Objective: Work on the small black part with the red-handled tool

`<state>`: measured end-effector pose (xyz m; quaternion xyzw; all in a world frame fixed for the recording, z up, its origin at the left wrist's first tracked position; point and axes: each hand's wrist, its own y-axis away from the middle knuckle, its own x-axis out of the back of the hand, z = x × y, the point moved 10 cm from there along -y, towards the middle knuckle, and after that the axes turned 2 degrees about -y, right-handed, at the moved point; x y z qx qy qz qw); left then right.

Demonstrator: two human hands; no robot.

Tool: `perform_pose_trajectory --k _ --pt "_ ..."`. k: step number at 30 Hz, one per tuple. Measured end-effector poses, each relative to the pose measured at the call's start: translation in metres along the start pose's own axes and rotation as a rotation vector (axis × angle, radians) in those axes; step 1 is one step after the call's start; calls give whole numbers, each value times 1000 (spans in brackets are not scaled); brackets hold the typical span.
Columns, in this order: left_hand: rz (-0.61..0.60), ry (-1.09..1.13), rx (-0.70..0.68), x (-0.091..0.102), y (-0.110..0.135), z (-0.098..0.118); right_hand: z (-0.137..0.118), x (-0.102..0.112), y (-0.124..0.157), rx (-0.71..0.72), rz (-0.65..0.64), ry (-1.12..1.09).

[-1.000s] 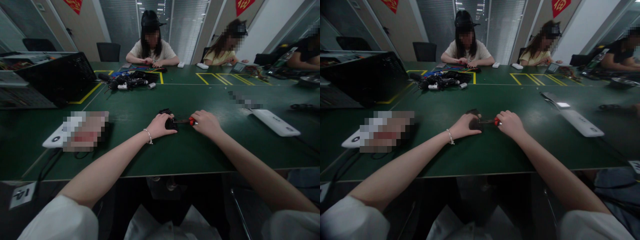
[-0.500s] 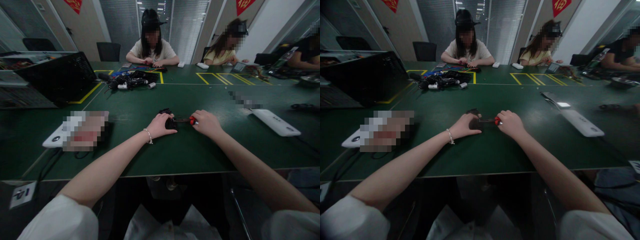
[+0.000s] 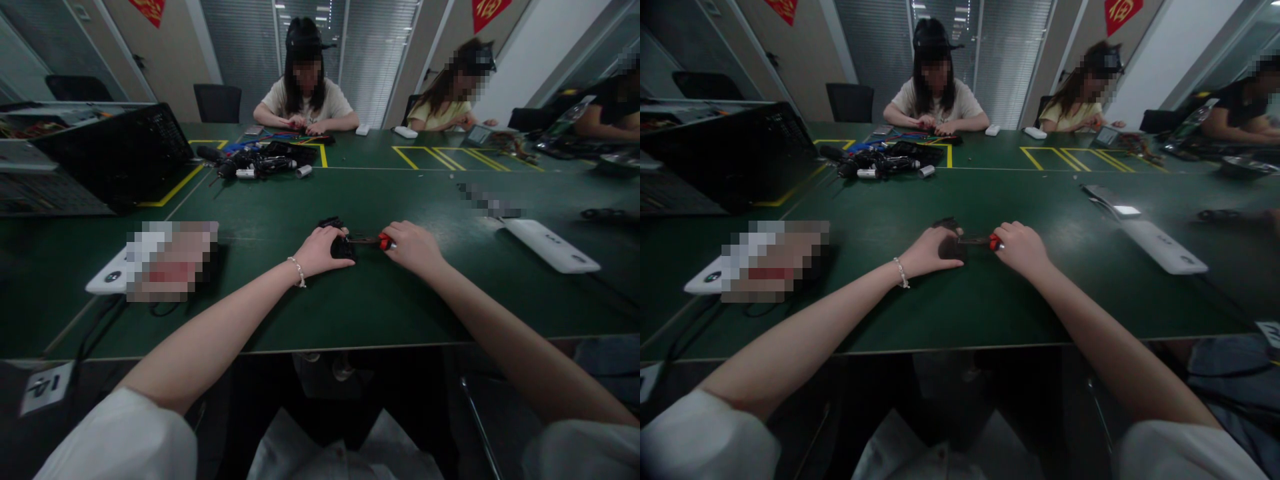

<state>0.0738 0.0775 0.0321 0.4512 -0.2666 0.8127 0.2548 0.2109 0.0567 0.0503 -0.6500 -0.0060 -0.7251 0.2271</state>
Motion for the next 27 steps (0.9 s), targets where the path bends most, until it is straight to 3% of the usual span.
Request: perform_pose_trajectory --k 27 --pt "9 -8 -12 -1 0 -1 1 -2 -1 -5 -2 -2"
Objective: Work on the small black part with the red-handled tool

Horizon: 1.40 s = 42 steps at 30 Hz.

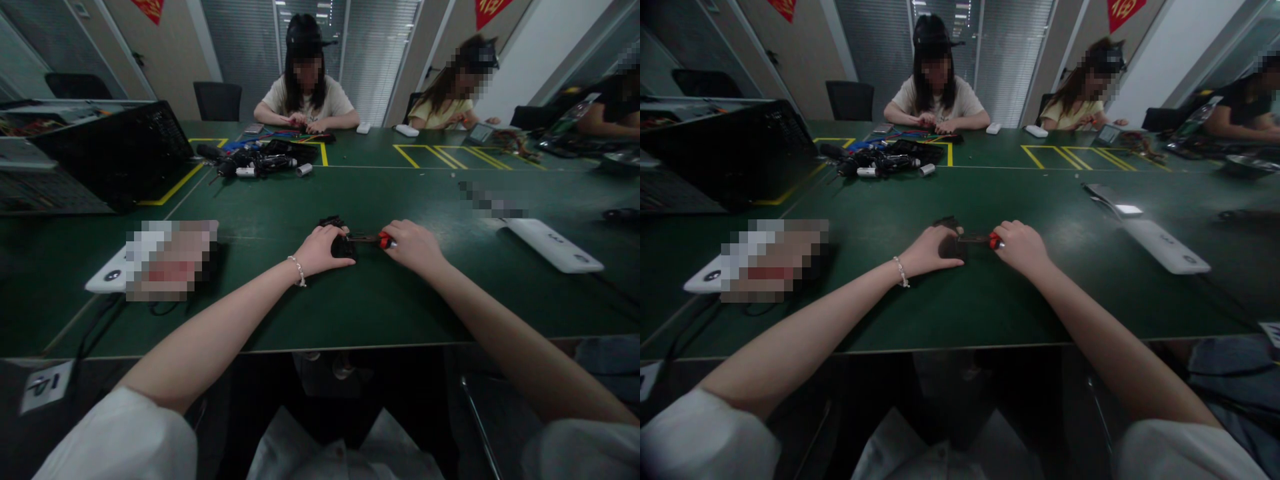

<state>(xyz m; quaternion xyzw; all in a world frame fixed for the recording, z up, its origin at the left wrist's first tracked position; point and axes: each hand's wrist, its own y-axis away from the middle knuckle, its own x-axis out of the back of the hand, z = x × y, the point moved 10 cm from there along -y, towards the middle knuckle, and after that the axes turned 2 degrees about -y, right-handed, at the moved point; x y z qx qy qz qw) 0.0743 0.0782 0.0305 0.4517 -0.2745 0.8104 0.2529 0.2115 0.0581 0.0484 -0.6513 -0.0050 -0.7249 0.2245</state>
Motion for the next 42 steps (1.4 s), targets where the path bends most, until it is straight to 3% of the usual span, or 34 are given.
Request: perform_pose_trajectory --k 31,42 --pt "-16 -17 5 1 1 3 3 1 1 -35 -45 28" --pt "-23 -17 9 0 1 2 -2 6 2 23 -11 76"
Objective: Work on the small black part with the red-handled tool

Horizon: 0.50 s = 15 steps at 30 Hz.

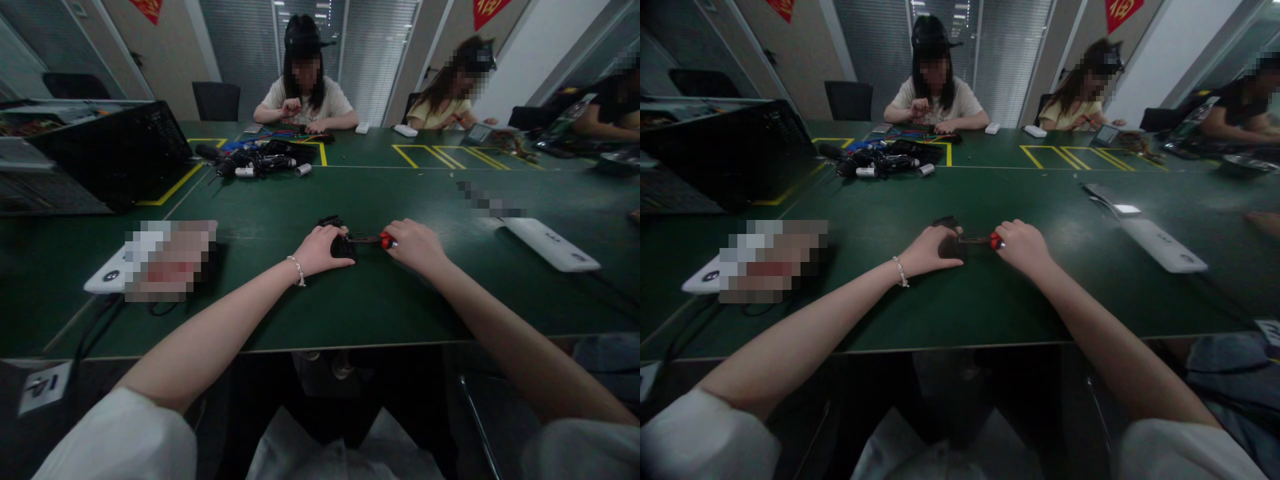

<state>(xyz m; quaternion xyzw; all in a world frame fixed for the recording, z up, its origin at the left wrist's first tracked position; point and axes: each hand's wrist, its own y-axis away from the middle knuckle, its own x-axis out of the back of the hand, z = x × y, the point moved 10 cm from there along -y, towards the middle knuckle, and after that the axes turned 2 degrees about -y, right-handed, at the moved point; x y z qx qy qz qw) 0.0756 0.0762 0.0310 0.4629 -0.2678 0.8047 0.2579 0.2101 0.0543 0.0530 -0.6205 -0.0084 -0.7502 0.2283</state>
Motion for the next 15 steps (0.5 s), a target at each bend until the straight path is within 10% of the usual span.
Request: perform_pose_trajectory --k 15 --pt "20 -3 -20 1 0 1 2 -4 -1 -28 -31 -12"
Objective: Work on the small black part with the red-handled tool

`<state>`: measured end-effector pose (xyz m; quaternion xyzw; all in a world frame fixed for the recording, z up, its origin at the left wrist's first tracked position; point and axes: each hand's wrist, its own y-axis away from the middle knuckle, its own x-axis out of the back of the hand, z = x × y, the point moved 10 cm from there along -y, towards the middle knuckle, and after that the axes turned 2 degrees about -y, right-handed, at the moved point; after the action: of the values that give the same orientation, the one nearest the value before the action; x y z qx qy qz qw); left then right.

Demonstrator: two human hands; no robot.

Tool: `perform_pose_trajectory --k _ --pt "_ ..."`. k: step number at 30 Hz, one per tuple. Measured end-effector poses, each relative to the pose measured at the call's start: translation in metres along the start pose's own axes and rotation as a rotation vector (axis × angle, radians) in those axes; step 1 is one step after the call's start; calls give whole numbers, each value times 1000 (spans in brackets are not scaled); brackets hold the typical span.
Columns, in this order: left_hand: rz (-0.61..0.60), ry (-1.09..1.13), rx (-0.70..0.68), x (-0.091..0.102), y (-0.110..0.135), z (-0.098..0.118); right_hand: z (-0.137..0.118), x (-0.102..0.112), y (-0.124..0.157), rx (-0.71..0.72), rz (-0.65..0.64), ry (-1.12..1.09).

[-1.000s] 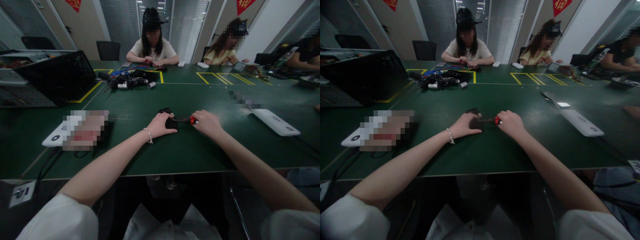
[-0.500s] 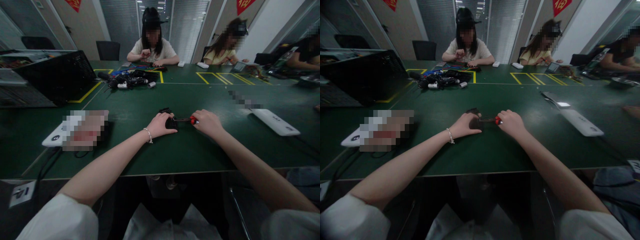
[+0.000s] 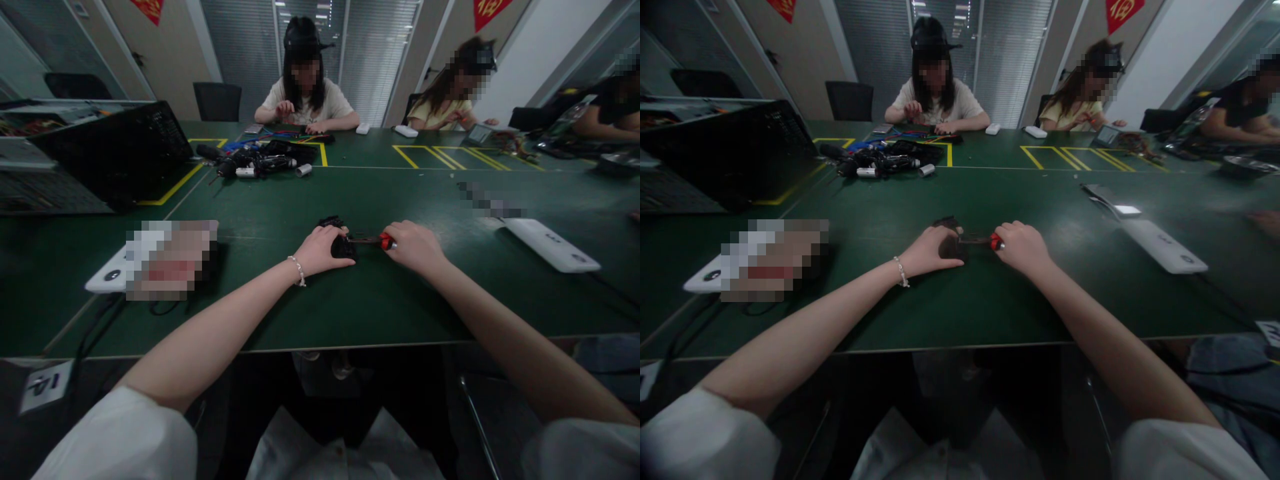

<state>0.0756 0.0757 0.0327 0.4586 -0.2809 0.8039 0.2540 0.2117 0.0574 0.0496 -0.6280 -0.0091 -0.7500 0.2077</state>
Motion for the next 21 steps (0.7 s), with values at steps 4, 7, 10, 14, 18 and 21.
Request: perform_pose_trajectory --k 4,7,10,14,18,21 --pt "9 2 -6 0 0 0 -2 1 0 15 4 10" --pt "1 7 -1 0 0 0 -3 2 0 15 -4 8" --pt "-5 9 6 1 0 0 -2 1 0 13 -12 12" --pt "1 3 -2 0 0 0 -2 -2 0 26 -16 26" --pt "7 -5 8 -2 0 -3 -2 -3 1 38 3 39" --pt "3 1 6 -2 0 -4 -2 -2 1 43 11 28"
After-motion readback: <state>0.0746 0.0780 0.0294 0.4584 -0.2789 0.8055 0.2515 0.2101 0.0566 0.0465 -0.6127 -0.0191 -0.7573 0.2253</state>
